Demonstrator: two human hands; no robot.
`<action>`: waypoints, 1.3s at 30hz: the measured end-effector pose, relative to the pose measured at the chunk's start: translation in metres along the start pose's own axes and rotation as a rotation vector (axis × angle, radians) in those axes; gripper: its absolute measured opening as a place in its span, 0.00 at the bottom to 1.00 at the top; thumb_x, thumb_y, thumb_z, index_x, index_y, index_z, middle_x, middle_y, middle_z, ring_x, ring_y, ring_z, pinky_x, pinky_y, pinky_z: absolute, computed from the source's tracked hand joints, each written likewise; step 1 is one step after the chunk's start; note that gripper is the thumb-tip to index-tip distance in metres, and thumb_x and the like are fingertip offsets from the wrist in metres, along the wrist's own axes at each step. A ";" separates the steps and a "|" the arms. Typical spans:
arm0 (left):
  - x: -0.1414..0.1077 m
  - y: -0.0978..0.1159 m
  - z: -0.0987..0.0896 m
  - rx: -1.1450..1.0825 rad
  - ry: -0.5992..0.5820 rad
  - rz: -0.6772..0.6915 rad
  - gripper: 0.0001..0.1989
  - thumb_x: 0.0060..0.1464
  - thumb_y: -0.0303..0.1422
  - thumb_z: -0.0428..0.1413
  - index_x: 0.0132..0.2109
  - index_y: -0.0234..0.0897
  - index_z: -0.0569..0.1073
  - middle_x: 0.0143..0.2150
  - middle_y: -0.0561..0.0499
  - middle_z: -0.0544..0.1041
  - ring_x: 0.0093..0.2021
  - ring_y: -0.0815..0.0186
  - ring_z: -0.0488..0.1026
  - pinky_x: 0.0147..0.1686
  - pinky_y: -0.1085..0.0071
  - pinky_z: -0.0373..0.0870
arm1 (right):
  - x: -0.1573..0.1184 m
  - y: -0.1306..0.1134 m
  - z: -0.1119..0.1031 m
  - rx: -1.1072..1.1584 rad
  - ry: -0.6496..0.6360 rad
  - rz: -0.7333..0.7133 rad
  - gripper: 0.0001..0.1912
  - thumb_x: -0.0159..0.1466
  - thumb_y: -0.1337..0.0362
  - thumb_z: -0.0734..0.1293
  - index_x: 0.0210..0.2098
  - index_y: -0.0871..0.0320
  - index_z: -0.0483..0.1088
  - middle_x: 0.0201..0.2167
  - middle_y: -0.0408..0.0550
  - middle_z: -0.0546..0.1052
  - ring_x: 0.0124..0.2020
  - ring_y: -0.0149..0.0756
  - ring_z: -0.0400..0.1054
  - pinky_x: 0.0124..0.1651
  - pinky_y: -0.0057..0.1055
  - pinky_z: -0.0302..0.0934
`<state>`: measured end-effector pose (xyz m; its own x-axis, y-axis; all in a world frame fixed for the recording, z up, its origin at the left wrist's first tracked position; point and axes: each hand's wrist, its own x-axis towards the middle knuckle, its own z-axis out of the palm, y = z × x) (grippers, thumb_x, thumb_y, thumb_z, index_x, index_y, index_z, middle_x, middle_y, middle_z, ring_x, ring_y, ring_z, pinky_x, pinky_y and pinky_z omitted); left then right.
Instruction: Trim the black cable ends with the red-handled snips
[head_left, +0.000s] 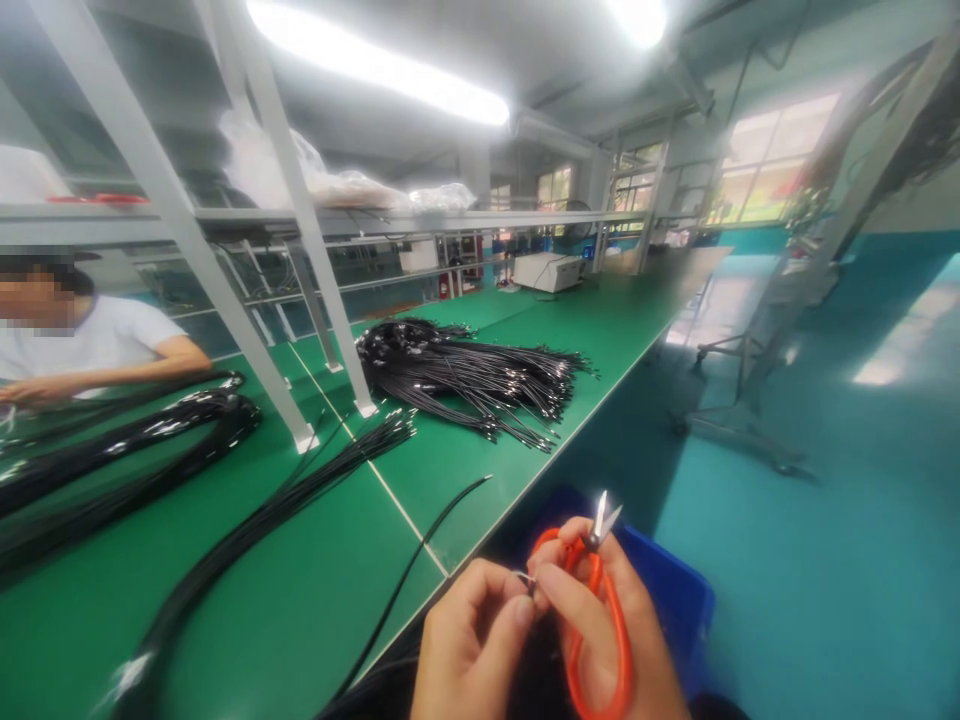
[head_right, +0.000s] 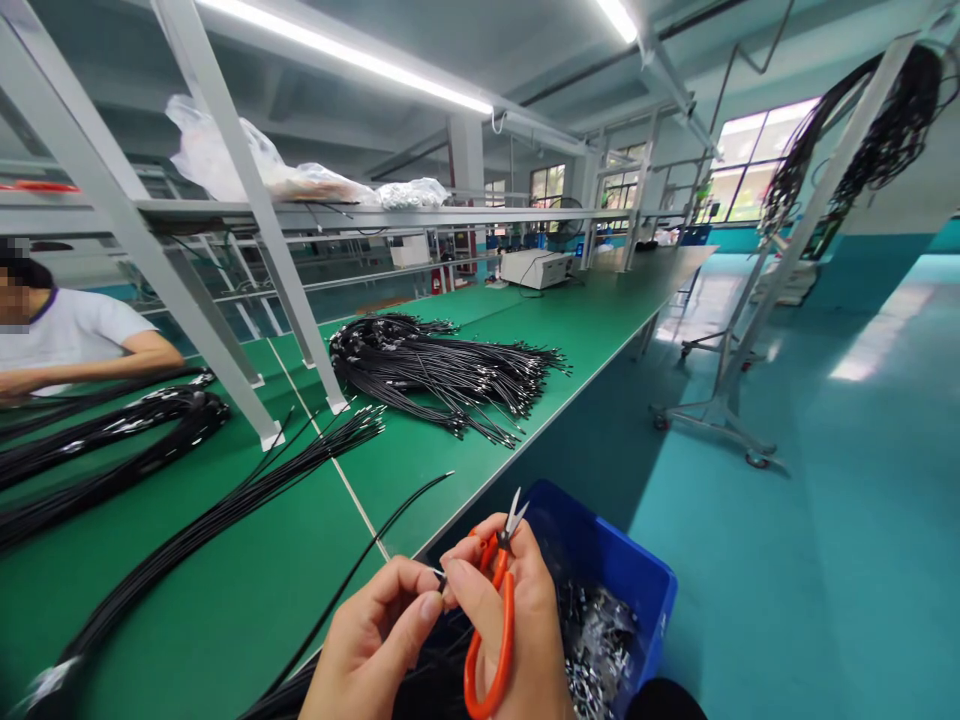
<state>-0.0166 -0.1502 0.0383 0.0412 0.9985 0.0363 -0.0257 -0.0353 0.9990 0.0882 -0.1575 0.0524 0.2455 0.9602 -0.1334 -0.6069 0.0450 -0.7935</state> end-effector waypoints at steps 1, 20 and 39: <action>0.000 0.001 0.000 -0.027 -0.003 -0.023 0.14 0.47 0.41 0.60 0.25 0.36 0.70 0.20 0.57 0.67 0.21 0.71 0.57 0.24 0.75 0.57 | -0.001 0.002 -0.001 -0.028 0.014 -0.020 0.15 0.49 0.64 0.76 0.32 0.54 0.67 0.22 0.39 0.73 0.23 0.29 0.63 0.27 0.24 0.60; -0.001 0.001 -0.002 -0.008 -0.005 -0.024 0.13 0.46 0.40 0.60 0.25 0.35 0.69 0.21 0.56 0.67 0.22 0.71 0.57 0.23 0.76 0.55 | 0.008 0.016 -0.021 -0.738 -0.054 -0.740 0.12 0.56 0.71 0.67 0.36 0.46 0.70 0.28 0.37 0.79 0.26 0.31 0.73 0.32 0.23 0.66; -0.002 -0.005 -0.009 -0.089 -0.125 -0.022 0.19 0.46 0.48 0.61 0.26 0.35 0.70 0.20 0.56 0.66 0.21 0.73 0.57 0.21 0.78 0.53 | 0.025 0.013 -0.023 -0.217 -0.251 -0.170 0.12 0.51 0.63 0.72 0.32 0.53 0.66 0.20 0.38 0.74 0.15 0.28 0.63 0.16 0.22 0.56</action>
<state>-0.0254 -0.1520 0.0335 0.1665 0.9858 0.0226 -0.1120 -0.0038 0.9937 0.1036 -0.1390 0.0255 0.1192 0.9830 0.1394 -0.3921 0.1756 -0.9030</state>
